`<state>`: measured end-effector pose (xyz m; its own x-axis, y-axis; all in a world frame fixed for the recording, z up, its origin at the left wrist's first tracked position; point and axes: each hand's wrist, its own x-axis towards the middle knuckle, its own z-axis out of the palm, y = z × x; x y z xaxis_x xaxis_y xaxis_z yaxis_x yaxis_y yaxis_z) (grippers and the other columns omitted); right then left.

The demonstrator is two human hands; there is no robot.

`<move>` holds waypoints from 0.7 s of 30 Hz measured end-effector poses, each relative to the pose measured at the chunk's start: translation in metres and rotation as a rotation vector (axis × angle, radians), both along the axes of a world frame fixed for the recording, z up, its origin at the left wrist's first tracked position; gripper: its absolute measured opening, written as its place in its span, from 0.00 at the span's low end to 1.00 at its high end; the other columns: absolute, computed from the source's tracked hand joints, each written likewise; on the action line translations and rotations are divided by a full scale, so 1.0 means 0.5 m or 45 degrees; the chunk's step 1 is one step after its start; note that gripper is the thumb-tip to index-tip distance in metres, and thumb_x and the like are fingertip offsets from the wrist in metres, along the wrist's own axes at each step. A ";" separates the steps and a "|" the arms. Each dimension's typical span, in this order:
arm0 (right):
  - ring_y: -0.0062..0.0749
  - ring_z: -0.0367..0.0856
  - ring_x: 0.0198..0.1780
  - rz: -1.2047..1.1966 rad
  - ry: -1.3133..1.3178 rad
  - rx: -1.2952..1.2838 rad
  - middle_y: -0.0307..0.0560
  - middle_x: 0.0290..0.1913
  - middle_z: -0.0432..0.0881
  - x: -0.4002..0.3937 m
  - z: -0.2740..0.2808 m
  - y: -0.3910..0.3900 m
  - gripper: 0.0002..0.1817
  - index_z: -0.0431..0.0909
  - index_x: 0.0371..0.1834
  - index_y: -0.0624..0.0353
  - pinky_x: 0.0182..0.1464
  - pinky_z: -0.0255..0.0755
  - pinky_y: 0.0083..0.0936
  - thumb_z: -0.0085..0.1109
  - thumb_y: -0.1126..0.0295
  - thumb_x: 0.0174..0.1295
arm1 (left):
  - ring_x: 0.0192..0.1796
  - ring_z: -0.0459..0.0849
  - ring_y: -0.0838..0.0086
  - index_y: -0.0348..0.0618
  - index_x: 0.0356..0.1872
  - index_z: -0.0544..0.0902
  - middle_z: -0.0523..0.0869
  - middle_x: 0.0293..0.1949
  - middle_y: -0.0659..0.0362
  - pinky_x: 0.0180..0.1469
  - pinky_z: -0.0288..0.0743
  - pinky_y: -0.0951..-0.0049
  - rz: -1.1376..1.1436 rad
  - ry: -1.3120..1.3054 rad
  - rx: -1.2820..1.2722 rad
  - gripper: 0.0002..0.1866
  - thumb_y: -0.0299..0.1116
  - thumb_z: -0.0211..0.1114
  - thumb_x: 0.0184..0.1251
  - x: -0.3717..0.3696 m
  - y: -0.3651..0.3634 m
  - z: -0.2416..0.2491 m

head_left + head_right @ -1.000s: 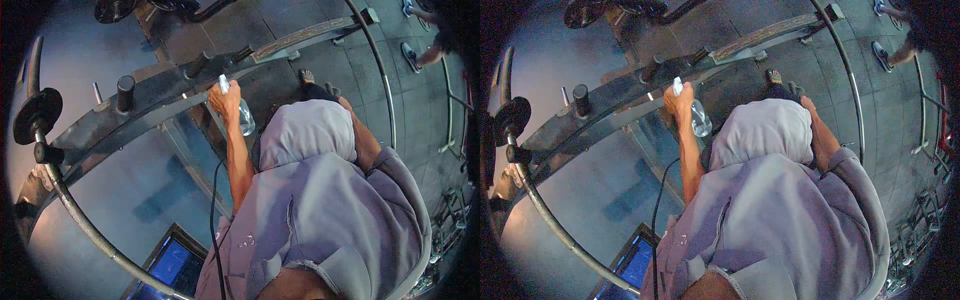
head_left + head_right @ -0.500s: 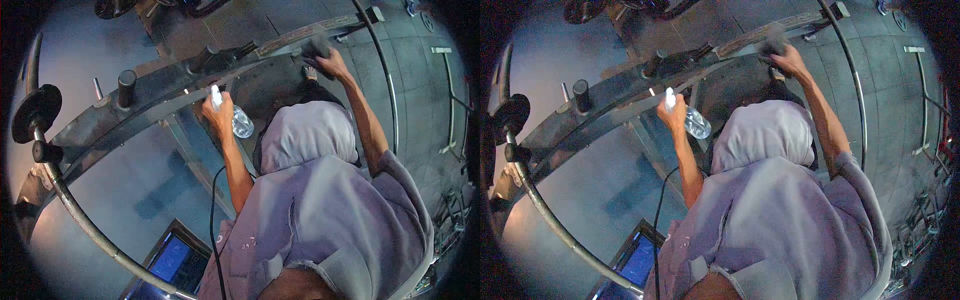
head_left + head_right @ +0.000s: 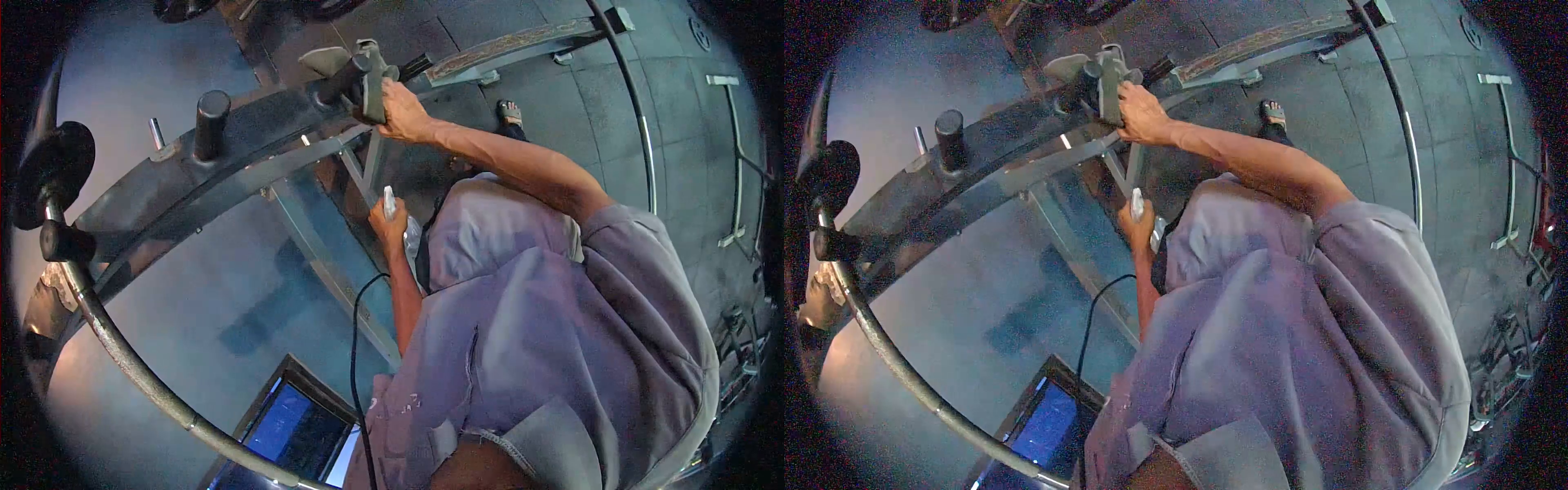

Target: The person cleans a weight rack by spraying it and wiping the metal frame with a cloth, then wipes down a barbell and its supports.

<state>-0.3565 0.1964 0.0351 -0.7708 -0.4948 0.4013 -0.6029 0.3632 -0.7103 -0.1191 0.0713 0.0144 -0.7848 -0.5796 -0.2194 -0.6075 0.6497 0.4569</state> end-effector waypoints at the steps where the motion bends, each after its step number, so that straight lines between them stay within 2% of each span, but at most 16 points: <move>1: 0.55 0.71 0.48 -0.070 0.084 -0.137 0.60 0.39 0.73 0.002 -0.007 0.000 0.16 0.75 0.36 0.62 0.48 0.69 0.45 0.61 0.64 0.46 | 0.27 0.82 0.61 0.36 0.28 0.81 0.82 0.23 0.49 0.33 0.73 0.61 -0.010 -0.029 0.019 0.14 0.38 0.67 0.49 0.014 -0.012 -0.013; 4: 0.56 0.73 0.46 -0.348 -0.272 -0.336 0.61 0.40 0.74 0.017 -0.001 -0.036 0.17 0.76 0.36 0.63 0.47 0.69 0.45 0.61 0.65 0.45 | 0.26 0.82 0.64 0.35 0.27 0.81 0.82 0.22 0.50 0.32 0.73 0.62 -0.057 -0.043 0.042 0.14 0.38 0.67 0.49 0.031 -0.029 -0.029; 7: 0.56 0.73 0.45 -0.396 -0.424 -0.231 0.62 0.42 0.74 0.016 0.039 -0.045 0.16 0.76 0.35 0.65 0.48 0.69 0.45 0.61 0.66 0.45 | 0.25 0.81 0.67 0.35 0.26 0.80 0.82 0.21 0.50 0.30 0.72 0.64 -0.036 -0.041 0.053 0.14 0.38 0.67 0.49 0.041 -0.034 -0.023; 10: 0.56 0.73 0.45 -0.298 -0.477 -0.220 0.62 0.43 0.74 0.042 0.077 -0.054 0.15 0.77 0.35 0.65 0.48 0.70 0.45 0.61 0.68 0.44 | 0.24 0.81 0.69 0.34 0.24 0.80 0.82 0.20 0.51 0.29 0.72 0.65 -0.092 0.067 0.067 0.14 0.37 0.67 0.50 0.020 -0.034 -0.025; 14: 0.53 0.74 0.48 -0.250 -0.247 0.185 0.58 0.43 0.74 0.031 -0.023 0.004 0.19 0.77 0.40 0.63 0.50 0.72 0.43 0.65 0.68 0.42 | 0.23 0.80 0.72 0.34 0.25 0.81 0.82 0.20 0.54 0.29 0.72 0.66 -0.090 0.111 0.213 0.12 0.36 0.66 0.52 0.018 -0.030 -0.040; 15: 0.52 0.74 0.48 -0.338 -0.282 0.200 0.57 0.42 0.74 0.036 -0.038 0.022 0.21 0.77 0.39 0.63 0.51 0.72 0.43 0.67 0.67 0.41 | 0.23 0.80 0.72 0.34 0.26 0.81 0.82 0.20 0.55 0.29 0.73 0.67 -0.114 0.095 0.219 0.12 0.36 0.66 0.53 0.021 -0.039 -0.045; 16: 0.54 0.74 0.48 -0.271 -0.407 0.272 0.58 0.42 0.75 0.026 -0.058 0.037 0.20 0.77 0.40 0.63 0.52 0.72 0.43 0.66 0.68 0.41 | 0.23 0.79 0.73 0.35 0.26 0.81 0.81 0.20 0.55 0.28 0.72 0.67 -0.129 0.102 0.203 0.12 0.36 0.66 0.53 0.017 -0.041 -0.045; 18: 0.56 0.75 0.49 -0.345 -0.445 0.172 0.61 0.44 0.76 0.014 -0.074 0.012 0.20 0.76 0.40 0.65 0.54 0.71 0.43 0.65 0.69 0.41 | 0.23 0.78 0.74 0.35 0.27 0.81 0.81 0.20 0.57 0.28 0.72 0.68 -0.160 0.106 0.181 0.13 0.37 0.67 0.53 0.015 -0.042 -0.045; 19: 0.57 0.74 0.50 -0.279 -0.451 0.100 0.62 0.45 0.76 0.006 -0.042 0.010 0.21 0.76 0.40 0.65 0.55 0.70 0.43 0.65 0.69 0.41 | 0.23 0.78 0.75 0.35 0.28 0.82 0.81 0.20 0.59 0.28 0.72 0.68 -0.117 0.082 0.214 0.13 0.37 0.67 0.54 0.029 -0.060 -0.086; 21: 0.58 0.74 0.51 -0.144 -0.477 -0.041 0.64 0.47 0.77 -0.002 0.069 0.005 0.21 0.76 0.40 0.66 0.56 0.70 0.42 0.64 0.68 0.41 | 0.24 0.78 0.75 0.35 0.29 0.82 0.81 0.21 0.58 0.29 0.73 0.68 -0.083 0.042 0.326 0.13 0.38 0.67 0.54 0.046 -0.068 -0.097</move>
